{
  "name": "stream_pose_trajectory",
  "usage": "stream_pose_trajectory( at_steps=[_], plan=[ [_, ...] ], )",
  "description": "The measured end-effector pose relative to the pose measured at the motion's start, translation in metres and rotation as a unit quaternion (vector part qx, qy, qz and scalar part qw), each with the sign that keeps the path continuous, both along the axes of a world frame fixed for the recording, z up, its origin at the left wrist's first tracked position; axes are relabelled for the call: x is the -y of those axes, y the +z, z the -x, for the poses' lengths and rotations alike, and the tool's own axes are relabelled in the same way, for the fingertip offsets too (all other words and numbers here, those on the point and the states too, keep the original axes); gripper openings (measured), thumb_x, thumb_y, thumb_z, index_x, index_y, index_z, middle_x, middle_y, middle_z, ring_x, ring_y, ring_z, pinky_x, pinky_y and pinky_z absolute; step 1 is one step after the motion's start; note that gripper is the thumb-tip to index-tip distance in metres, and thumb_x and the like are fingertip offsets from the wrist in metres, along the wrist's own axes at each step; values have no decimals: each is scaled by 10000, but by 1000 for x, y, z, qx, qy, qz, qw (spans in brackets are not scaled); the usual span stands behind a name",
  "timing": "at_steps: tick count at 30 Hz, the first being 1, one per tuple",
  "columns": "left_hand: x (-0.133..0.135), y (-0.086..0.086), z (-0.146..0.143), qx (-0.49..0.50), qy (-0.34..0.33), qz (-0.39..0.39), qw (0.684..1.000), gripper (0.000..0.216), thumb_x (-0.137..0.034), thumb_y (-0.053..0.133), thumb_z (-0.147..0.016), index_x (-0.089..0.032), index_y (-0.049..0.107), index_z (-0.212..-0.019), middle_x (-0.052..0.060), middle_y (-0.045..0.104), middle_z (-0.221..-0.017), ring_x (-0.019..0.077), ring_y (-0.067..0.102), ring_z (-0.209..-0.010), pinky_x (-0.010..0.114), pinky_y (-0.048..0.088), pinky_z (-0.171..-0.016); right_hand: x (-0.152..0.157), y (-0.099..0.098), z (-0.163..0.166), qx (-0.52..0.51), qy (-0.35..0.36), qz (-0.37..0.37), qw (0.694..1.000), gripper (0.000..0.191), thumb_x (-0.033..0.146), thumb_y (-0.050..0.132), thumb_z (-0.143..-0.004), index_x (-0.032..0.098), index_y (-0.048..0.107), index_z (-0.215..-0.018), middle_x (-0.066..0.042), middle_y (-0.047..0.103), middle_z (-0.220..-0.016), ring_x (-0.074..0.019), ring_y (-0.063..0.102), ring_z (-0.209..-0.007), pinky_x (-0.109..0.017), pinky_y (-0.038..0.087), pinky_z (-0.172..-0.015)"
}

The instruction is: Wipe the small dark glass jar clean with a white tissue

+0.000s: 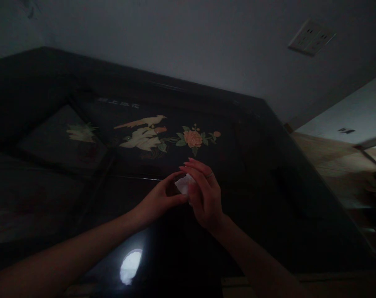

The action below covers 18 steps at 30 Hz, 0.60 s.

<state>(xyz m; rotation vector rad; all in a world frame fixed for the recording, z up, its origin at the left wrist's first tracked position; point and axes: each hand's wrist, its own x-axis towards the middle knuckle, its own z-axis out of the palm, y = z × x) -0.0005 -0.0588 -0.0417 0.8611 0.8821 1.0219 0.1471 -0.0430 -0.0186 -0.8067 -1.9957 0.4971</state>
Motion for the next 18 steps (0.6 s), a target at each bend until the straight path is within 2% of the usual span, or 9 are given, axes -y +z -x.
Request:
stream_pose_trajectory(
  at_steps=[3, 7, 11, 13, 16, 18],
  plan=[
    [0, 0, 0, -7, -3, 11, 1000, 564, -320, 787, -629, -189, 582, -1138, 68, 680, -1105, 259, 615, -1039, 376, 465, -904, 1, 2, 1, -3, 0, 12, 1000, 330, 184, 410, -915, 221, 554, -1210, -97, 580, -1199, -228, 483, -1227, -449, 381, -1037],
    [1, 0, 0, 9, -12, 20, 1000, 585, -289, 776, -639, -190, 560, -1173, 86, 659, -1175, 271, 597, -1102, 396, 440, -956, 0, 2, 4, -105, -26, 125, 986, 280, 241, 388, -946, 239, 638, -1073, -58, 644, -1106, -204, 548, -1139, -397, 417, -984],
    [0, 4, 0, 19, -14, 42, 999, 639, -265, 777, -627, -182, 532, -1212, 103, 639, -1222, 282, 580, -1145, 411, 415, -1005, -6, -5, 6, -237, -31, 287, 928, 329, 363, 377, -957, 228, 674, -1003, -42, 686, -1040, -191, 623, -983, -338, 470, -868],
    [0, 6, 0, 18, -14, 51, 998, 651, -268, 771, -632, -176, 523, -1227, 116, 619, -1254, 289, 566, -1167, 420, 403, -1022, -8, -10, 8, -292, -14, 336, 895, 359, 413, 383, -947, 215, 679, -989, -44, 697, -1028, -191, 638, -943, -327, 484, -839],
    [0, 6, 1, 22, -20, 50, 998, 674, -261, 775, -625, -175, 512, -1239, 123, 617, -1253, 289, 569, -1162, 430, 400, -1023, -9, -12, 8, -332, -2, 361, 872, 385, 438, 376, -942, 198, 676, -972, -54, 707, -997, -192, 652, -906, -333, 498, -827],
    [0, 5, 1, 28, -23, 41, 998, 686, -257, 785, -612, -184, 512, -1236, 117, 622, -1244, 286, 578, -1146, 430, 411, -1010, -7, -10, 7, -304, -12, 329, 894, 385, 422, 352, -951, 200, 663, -998, -61, 701, -1016, -193, 647, -932, -345, 494, -850]
  ],
)
